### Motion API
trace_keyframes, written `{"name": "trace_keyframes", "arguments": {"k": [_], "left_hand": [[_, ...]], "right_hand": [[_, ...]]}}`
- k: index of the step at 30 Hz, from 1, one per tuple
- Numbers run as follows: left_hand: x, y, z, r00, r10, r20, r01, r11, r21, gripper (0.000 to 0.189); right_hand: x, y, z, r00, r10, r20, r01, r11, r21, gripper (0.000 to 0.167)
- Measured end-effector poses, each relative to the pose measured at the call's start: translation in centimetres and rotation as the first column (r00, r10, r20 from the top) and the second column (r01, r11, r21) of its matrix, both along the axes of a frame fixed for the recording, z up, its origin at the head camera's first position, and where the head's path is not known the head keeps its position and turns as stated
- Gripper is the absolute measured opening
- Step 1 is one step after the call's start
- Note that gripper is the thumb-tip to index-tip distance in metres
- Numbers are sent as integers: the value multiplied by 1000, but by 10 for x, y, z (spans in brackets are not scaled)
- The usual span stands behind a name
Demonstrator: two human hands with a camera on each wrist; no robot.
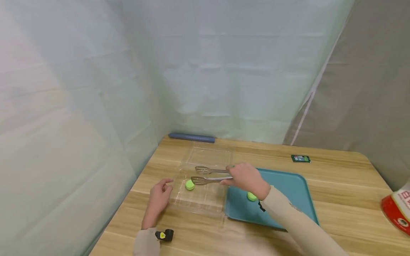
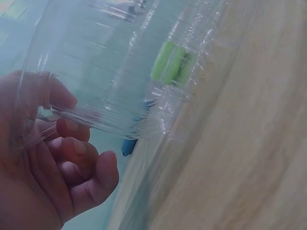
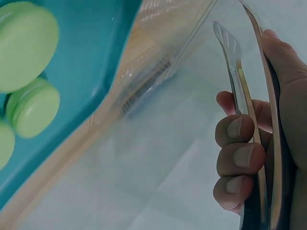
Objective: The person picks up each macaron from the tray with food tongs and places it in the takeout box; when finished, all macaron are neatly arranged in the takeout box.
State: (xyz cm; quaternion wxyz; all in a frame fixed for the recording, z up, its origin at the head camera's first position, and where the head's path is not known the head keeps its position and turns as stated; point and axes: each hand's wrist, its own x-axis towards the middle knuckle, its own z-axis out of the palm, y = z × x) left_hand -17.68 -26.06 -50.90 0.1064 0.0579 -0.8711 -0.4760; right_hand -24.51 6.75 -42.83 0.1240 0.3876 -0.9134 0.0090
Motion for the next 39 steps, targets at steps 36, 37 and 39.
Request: {"name": "trace_keyframes", "arguments": {"k": [36,37,39], "left_hand": [[-2,1,-1,1000,0,-8,0,1000,7,34],[-3,0,-2,1000,0,-7,1,1000,7,34],[-3,0,-2,1000,0,-3,0,1000,7,33]], "right_hand": [[17,94,12,979,-203,34,204,979,-11,51],[17,96,12,977,-208,38,208,978,-9,51],[18,99,11,976,-216,40,216,976,-6,52]]}}
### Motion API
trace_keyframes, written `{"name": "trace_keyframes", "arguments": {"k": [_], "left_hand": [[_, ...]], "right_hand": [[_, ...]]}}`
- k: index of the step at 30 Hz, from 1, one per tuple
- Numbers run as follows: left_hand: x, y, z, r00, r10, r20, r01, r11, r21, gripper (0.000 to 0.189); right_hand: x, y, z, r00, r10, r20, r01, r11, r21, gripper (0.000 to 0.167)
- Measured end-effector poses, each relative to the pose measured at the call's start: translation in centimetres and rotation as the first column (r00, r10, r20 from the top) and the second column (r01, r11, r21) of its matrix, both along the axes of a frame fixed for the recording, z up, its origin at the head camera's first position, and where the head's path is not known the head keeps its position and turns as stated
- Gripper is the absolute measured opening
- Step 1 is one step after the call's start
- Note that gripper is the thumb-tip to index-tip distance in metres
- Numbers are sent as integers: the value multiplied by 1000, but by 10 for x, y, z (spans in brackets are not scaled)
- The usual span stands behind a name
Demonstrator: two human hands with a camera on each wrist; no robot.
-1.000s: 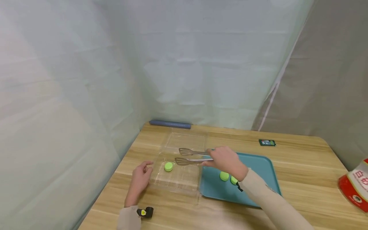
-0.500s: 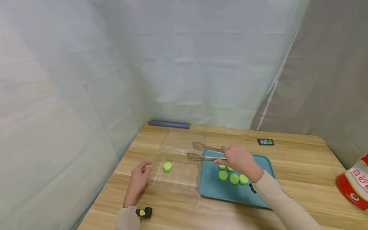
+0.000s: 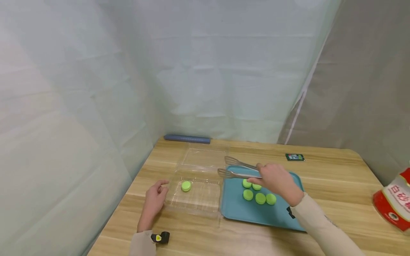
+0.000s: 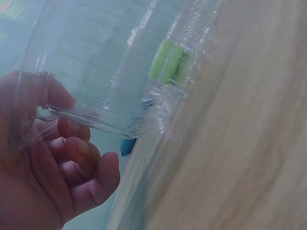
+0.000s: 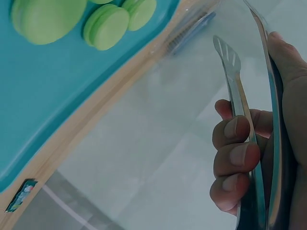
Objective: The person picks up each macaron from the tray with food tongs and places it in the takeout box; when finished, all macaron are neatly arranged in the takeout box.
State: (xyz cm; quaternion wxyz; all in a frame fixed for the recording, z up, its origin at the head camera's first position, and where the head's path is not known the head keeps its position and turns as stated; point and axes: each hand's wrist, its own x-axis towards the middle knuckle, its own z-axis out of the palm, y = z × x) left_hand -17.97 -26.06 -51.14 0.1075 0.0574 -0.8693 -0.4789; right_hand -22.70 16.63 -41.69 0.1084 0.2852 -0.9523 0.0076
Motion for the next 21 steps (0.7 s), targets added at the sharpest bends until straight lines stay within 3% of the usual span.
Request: {"name": "trace_keyframes", "arguments": {"k": [21], "left_hand": [[0,0,1,1000,-4,18,4,1000,9,32]], "right_hand": [[14,53,-18,995,-10,-103,10,1000,4,48]]}}
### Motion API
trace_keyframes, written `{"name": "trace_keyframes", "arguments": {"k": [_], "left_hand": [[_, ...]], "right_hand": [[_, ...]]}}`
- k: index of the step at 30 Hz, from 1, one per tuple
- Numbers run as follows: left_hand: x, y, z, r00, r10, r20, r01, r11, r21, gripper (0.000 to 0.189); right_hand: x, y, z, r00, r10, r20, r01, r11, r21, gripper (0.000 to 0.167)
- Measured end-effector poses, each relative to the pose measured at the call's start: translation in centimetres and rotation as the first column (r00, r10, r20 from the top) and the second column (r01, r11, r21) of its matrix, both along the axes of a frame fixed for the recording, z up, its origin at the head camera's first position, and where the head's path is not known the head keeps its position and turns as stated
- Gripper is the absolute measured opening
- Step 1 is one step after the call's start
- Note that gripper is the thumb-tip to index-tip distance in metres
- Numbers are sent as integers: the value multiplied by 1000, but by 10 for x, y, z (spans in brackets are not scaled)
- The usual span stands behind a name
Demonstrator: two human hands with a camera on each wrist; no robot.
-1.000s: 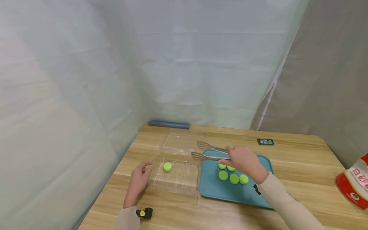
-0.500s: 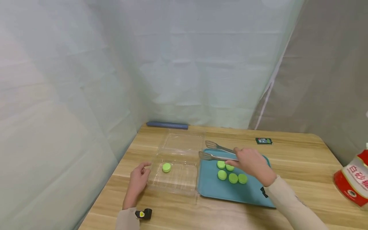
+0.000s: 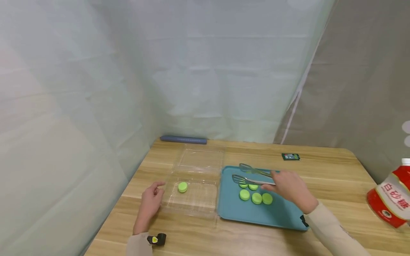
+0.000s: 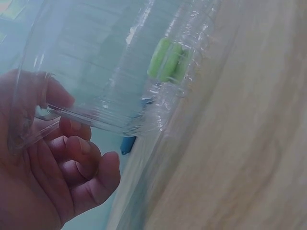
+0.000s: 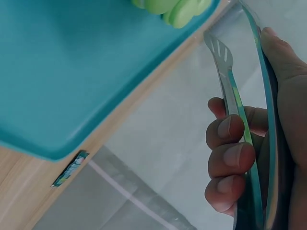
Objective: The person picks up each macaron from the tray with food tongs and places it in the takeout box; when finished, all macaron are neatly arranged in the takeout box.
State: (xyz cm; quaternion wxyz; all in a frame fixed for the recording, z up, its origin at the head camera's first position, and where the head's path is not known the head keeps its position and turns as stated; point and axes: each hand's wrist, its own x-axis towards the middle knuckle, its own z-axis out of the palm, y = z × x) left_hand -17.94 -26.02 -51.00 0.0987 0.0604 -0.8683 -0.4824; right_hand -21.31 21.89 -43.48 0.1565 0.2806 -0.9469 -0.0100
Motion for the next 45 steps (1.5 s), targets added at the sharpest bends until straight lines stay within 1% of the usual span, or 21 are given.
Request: {"name": "trace_keyframes", "arguments": {"k": [4,8,10,16,22,27,33,39,45], "left_hand": [[0,-2,0,1000,-4,-5,4,1000,-6,32],[0,-3,0,1000,1,1,-1,1000,-16,32],[1,-3,0,1000,1,4,-1,1000,-18,32],[1,-2,1,1000,5,13,-4,1000,-9,32],[2,-2,1,1000,6,18,-5,1000,-19,32],[2,-2,0,1000,6,14,-5,1000,-27,32],[2,-1,2,1000,4,19,-4,1000,-31,32],[-1,0,2,1000,1,-21,-2,998,-56,32],[-1,-1,0,1000,3,-21,-4,997,-72,32]], "right_hand": [[1,6,-3,1000,-14,22,14,1000,7,48],[1,9,-6,999,-8,33,8,1000,22,49],[1,10,-8,1000,8,21,-9,1000,28,48],[0,11,-12,996,61,-61,-59,998,28,50],[-1,11,-12,994,76,-73,-74,997,33,50],[-1,12,-10,993,68,-91,-62,996,64,50],[0,13,-5,992,71,-104,-65,996,67,49],[1,12,4,990,79,-118,-72,995,62,49],[4,11,16,991,84,-107,-76,994,78,47]]}}
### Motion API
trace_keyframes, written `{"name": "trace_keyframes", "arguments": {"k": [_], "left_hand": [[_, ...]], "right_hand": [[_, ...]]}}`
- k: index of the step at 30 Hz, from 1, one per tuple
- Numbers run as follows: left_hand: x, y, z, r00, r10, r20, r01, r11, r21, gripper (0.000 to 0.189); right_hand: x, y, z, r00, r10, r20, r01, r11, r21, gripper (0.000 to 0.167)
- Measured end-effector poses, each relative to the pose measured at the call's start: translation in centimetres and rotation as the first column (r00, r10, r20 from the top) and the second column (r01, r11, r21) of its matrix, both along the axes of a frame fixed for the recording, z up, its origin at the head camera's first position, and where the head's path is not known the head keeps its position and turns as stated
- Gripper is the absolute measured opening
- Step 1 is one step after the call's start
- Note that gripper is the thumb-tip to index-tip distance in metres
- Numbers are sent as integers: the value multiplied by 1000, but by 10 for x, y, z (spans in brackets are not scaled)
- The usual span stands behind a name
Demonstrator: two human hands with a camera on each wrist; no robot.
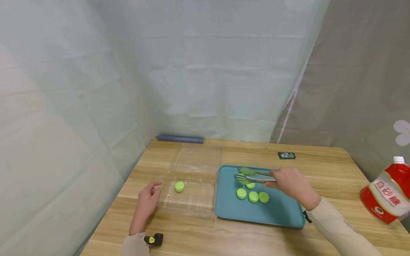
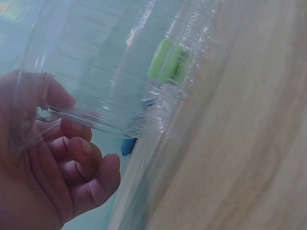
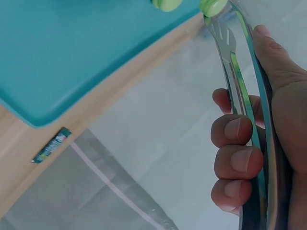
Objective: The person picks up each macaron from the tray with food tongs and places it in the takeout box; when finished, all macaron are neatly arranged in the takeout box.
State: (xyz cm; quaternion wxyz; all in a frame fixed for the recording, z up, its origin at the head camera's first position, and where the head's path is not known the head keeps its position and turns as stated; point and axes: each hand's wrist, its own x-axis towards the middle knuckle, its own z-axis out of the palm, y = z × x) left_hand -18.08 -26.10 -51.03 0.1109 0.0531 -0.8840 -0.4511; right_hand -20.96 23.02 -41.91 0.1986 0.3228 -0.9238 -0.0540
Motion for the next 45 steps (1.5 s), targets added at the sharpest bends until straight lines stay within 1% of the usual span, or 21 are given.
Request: {"name": "trace_keyframes", "arguments": {"k": [3,7,11,14,19,22,30,32,39,41,45], "left_hand": [[2,-2,0,1000,0,-1,0,1000,-7,33],[1,-3,2,1000,-8,8,8,1000,-8,34],[-1,-2,1,1000,-13,1,13,1000,-12,34],[0,-1,0,1000,-11,-3,11,1000,-11,34],[0,0,2,1000,-14,9,14,1000,2,34],[1,1,3,1000,-20,12,20,1000,7,34],[1,0,2,1000,-11,-4,11,1000,0,34],[1,0,2,1000,-8,0,8,1000,1,35],[1,1,3,1000,-4,7,4,1000,5,34],[1,2,3,1000,-5,6,5,1000,6,34],[1,2,3,1000,-2,11,2,1000,10,34]], "right_hand": [[0,-3,5,1000,3,13,-3,1000,0,47],[0,-8,14,1000,11,23,-10,1000,-10,46],[0,-11,23,999,5,32,-4,1000,-13,46],[0,-14,27,999,2,35,-1,1000,-21,47],[0,-19,31,1000,15,8,-15,1000,-28,47],[0,-23,35,1000,18,5,-18,999,-36,47],[2,-35,48,999,-16,31,19,997,-73,49],[3,-38,49,999,-16,40,19,997,-81,48],[1,-56,49,996,27,79,-19,995,-98,44],[0,-61,48,997,39,72,-32,995,-93,43],[-1,-73,47,997,69,25,-67,995,-76,42]]}}
